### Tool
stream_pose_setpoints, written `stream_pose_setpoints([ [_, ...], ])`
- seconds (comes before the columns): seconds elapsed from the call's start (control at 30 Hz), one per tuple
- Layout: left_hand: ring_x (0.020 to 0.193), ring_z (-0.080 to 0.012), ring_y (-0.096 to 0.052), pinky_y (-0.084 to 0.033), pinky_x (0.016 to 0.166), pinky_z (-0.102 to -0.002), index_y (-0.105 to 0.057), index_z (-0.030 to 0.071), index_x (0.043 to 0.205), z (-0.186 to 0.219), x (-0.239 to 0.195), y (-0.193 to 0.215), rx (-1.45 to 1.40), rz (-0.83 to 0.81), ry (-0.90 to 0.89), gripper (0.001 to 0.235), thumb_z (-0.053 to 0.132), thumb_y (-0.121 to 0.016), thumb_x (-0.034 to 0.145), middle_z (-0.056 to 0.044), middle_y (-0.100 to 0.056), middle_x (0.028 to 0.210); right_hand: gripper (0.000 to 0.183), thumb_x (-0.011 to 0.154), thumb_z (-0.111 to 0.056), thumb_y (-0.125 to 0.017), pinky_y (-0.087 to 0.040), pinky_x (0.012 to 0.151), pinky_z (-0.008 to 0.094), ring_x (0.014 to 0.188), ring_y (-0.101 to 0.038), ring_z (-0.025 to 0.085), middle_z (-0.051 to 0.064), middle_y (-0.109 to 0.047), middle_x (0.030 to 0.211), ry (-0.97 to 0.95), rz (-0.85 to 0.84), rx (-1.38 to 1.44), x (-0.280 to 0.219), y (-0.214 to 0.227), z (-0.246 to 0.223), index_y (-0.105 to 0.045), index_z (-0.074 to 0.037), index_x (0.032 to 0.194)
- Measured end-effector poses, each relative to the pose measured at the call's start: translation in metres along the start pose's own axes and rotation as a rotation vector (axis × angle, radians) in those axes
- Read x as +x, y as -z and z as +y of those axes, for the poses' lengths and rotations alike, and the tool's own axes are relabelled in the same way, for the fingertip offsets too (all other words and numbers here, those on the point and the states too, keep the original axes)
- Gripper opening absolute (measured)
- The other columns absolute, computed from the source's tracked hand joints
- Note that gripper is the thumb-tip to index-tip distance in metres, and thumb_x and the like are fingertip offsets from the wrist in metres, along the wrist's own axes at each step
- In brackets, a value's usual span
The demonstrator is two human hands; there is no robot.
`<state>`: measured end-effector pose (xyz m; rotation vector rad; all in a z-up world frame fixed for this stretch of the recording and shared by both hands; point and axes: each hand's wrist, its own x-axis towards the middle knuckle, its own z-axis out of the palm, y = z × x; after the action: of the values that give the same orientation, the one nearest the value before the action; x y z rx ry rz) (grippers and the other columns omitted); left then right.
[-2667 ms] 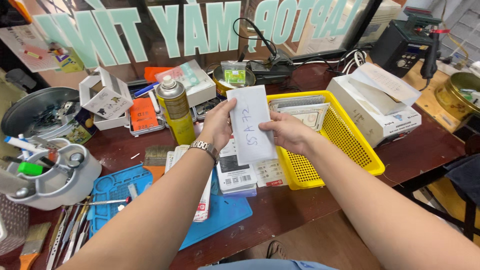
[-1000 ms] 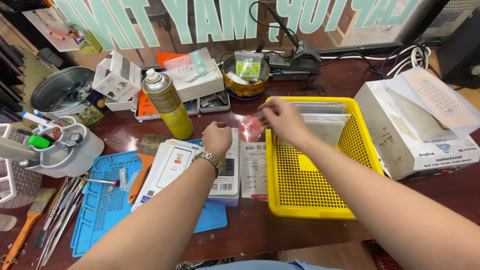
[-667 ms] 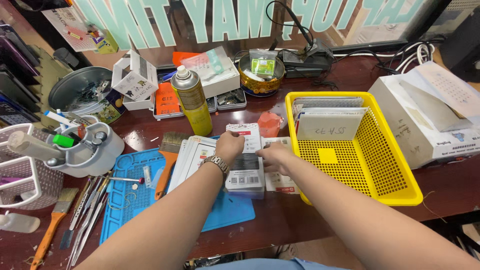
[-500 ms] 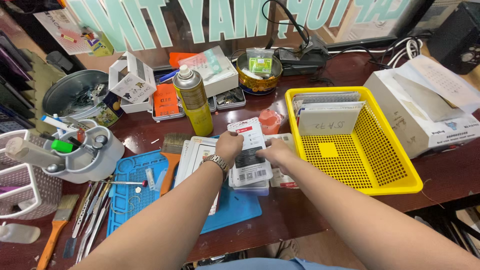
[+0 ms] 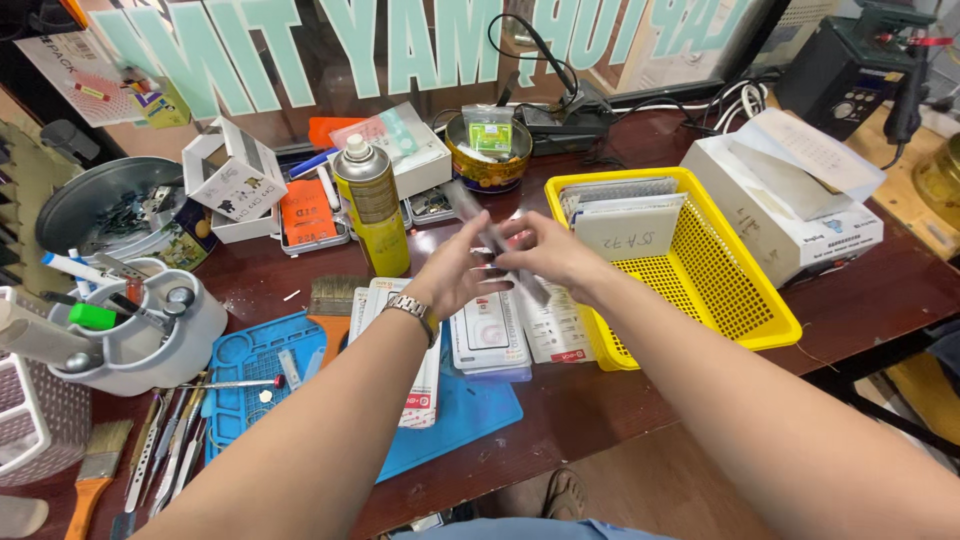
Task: The person repeatedly picks up packaged phone screen protectors and cases from a yellow basket, briefly inspects them, and places them into a stack on the table. The person continues this cycle of picking, inspecting, and stacking throughout the clip.
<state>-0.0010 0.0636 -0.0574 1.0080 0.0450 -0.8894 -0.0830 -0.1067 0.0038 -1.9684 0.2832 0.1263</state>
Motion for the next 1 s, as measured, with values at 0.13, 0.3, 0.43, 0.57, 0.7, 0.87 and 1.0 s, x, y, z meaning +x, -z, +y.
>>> stream_pose_setpoints([
  [0.13,0.12,-0.0293,-0.065,-0.052,0.103,-0.052,-0.051,0.005,0.136,0.003,-0.005,0.0,-0.116,-0.229,-0.097,0.042,0.026,-0.053,0.1,-0.014,-0.064,0.133,0.064,0.08,-0.028,-0.082,-0.057,0.086,0.035,0.104,-0.069,0.019,0.013,-0.071,0.116,0.086,0.052,0.006,-0.016,-0.005,-0.013,-0.059,-0.002,0.134],
  [0.3,0.118,-0.0268,-0.067,-0.054,0.105,-0.048,-0.055,0.005,0.131,0.007,-0.023,-0.001,-0.05,-0.241,-0.173,0.033,0.02,-0.055,0.102,-0.011,-0.067,0.129,0.065,0.083,-0.029,-0.08,-0.055,0.087,0.036,0.107,-0.068,0.02,0.01,-0.069,0.119,-0.072,0.227,-0.058,-0.015,0.014,-0.004,-0.056,-0.003,0.137],
  [0.43,0.116,-0.0251,-0.067,-0.054,0.102,-0.044,-0.056,0.004,0.132,0.016,-0.041,-0.006,0.02,-0.207,-0.177,0.034,0.023,-0.055,0.103,-0.01,-0.069,0.127,0.055,0.086,-0.019,-0.076,-0.055,0.085,0.039,0.1,-0.068,0.022,0.013,-0.072,0.115,-0.18,0.112,0.196,-0.011,0.023,0.005,-0.059,-0.003,0.135],
  [0.57,0.118,-0.0249,-0.067,-0.054,0.103,-0.042,-0.056,0.003,0.136,0.023,-0.05,-0.001,-0.079,-0.254,-0.148,0.039,0.024,-0.049,0.104,-0.013,-0.069,0.131,0.045,0.093,-0.015,-0.066,-0.053,0.088,0.04,0.1,-0.066,0.02,0.008,-0.069,0.116,-0.234,0.031,0.484,-0.014,0.038,0.003,-0.057,-0.005,0.136],
  [0.7,0.121,-0.0265,-0.067,-0.053,0.105,-0.044,-0.054,0.003,0.137,0.024,-0.044,0.009,-0.071,-0.159,-0.182,0.039,0.022,-0.047,0.103,-0.014,-0.067,0.134,0.037,0.093,-0.008,-0.064,-0.053,0.098,0.041,0.109,-0.066,0.022,0.01,-0.068,0.12,-0.196,0.076,0.697,-0.023,0.053,-0.003,-0.053,-0.005,0.129],
  [0.87,0.121,-0.0283,-0.067,-0.054,0.103,-0.044,-0.053,0.001,0.138,0.02,-0.035,0.013,-0.04,-0.111,-0.177,0.04,0.022,-0.047,0.104,-0.015,-0.067,0.135,0.033,0.093,-0.006,-0.063,-0.054,0.103,0.04,0.112,-0.066,0.021,0.007,-0.067,0.121,-0.09,0.069,0.834,-0.033,0.065,-0.022,-0.053,-0.008,0.125],
  [1.0,0.121,-0.0282,-0.066,-0.053,0.103,-0.046,-0.05,0.004,0.138,0.017,-0.033,0.007,-0.029,-0.084,-0.165,0.04,0.022,-0.045,0.103,-0.014,-0.065,0.136,0.032,0.095,-0.008,-0.062,-0.053,0.102,0.039,0.112,-0.067,0.021,0.006,-0.068,0.121,-0.026,0.003,0.784,-0.036,0.075,-0.033,-0.055,-0.009,0.126],
])
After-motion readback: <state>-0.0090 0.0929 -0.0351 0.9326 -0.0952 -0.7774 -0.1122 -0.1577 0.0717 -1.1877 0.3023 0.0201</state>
